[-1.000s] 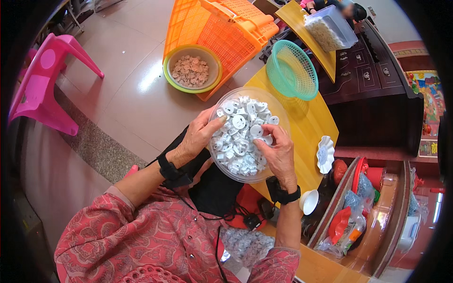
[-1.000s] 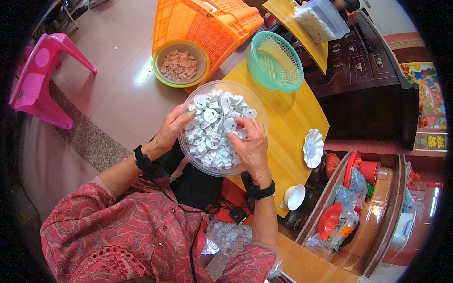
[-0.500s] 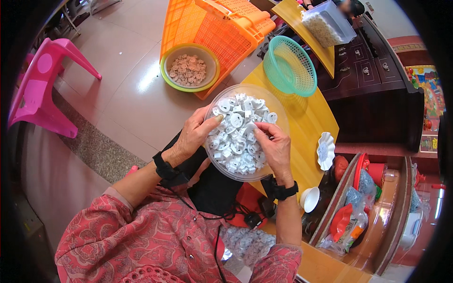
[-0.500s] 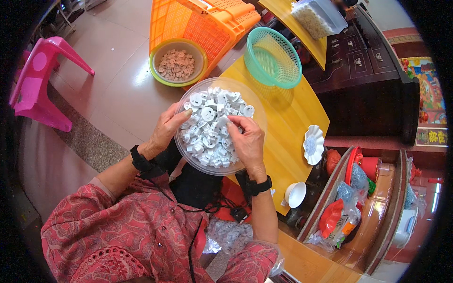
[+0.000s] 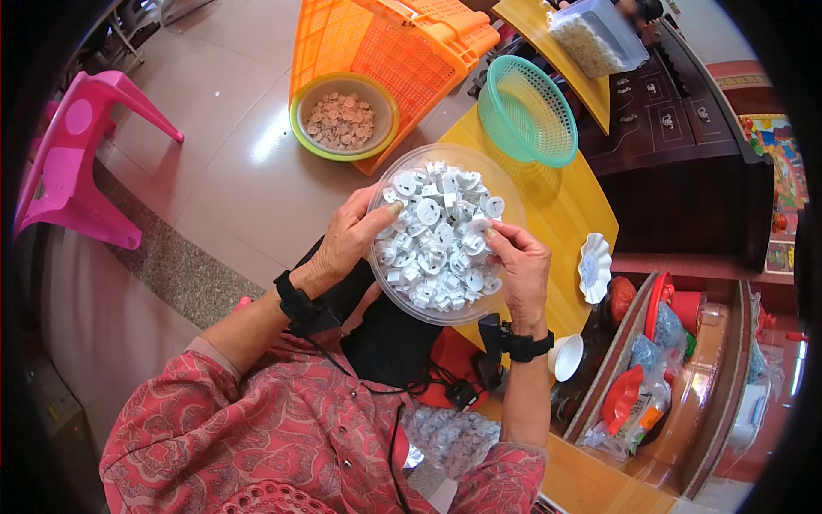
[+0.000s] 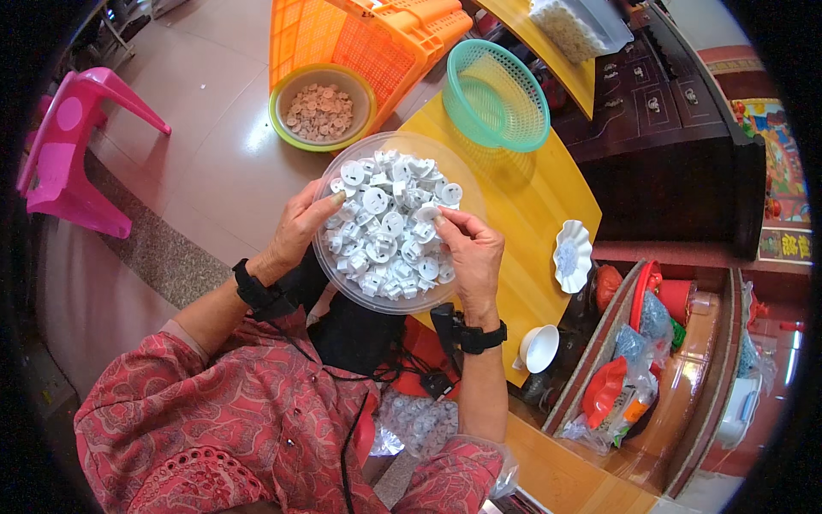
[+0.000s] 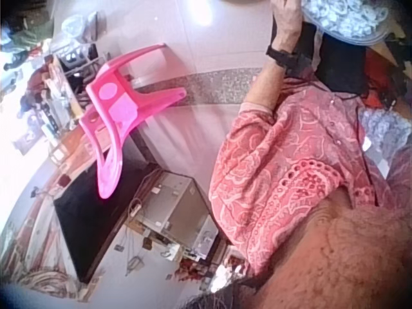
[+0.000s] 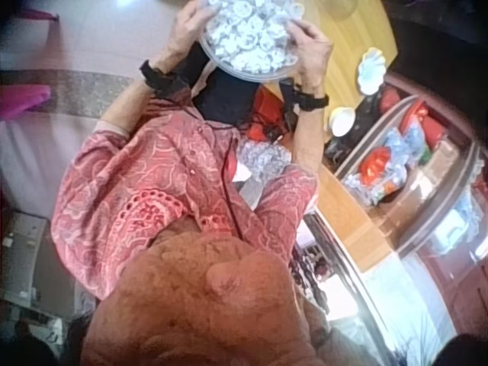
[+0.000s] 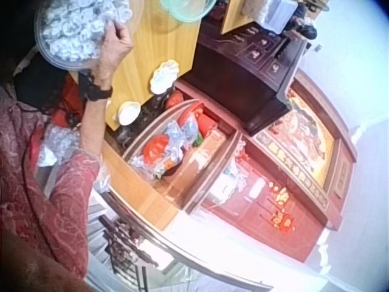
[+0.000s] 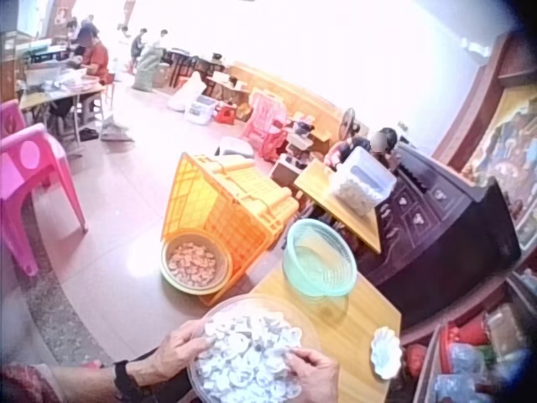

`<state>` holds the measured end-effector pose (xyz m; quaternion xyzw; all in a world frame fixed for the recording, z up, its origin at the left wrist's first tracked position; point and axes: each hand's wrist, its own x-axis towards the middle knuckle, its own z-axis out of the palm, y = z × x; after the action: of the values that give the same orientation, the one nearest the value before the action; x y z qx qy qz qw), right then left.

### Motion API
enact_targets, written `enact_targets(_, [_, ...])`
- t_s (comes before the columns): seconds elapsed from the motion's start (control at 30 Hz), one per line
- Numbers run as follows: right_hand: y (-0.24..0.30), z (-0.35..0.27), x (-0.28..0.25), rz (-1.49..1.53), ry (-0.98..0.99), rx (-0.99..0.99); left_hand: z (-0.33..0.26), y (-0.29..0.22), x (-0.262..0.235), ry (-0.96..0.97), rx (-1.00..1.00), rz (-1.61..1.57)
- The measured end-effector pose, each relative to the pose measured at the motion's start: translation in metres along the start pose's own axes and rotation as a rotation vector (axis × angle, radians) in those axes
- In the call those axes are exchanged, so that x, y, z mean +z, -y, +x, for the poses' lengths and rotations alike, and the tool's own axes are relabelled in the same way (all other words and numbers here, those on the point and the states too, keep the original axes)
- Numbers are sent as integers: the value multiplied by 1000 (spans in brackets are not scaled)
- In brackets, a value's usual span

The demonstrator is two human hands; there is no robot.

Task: Sorting small white plastic shoe components from bags into various bowls and containers.

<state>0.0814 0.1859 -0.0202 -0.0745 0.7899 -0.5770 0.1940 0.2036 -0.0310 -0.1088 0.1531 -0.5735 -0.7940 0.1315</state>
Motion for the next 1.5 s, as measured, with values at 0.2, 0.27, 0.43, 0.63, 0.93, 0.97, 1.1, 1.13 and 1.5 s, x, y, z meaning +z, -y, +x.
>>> enact_targets(0.2, [5, -5, -6, -18, -47, -72, 1, 3, -1, 26, 2, -29])
enact_targets(0.27, [9, -5, -14, 11, -119, -93, 1, 3, 2, 19, -4, -67])
enact_targets(0.43, [-1, 9, -45, 51, -397, -162, 0, 2, -2, 11, -7, -48])
enact_targets(0.63, [-66, 37, -92, -112, -427, 57, 2, 7, -2, 13, -4, -57])
enact_targets(0.93, [-67, 33, -101, -432, -604, -110, 0, -3, -2, 36, -17, -14])
enact_targets(0.97, [-62, 28, -100, -558, -633, -274, 0, -3, -1, 34, -18, -23])
enact_targets(1.1, [4, -14, -38, -518, -268, -441, -1, -2, -3, 8, 0, -26])
enact_targets(1.13, [15, -23, -22, -528, -154, -437, 0, -2, -2, 9, 8, -30])
enact_targets(1.5, [7, -23, 20, -808, 204, -533, -3, -3, -3, 17, -34, -77])
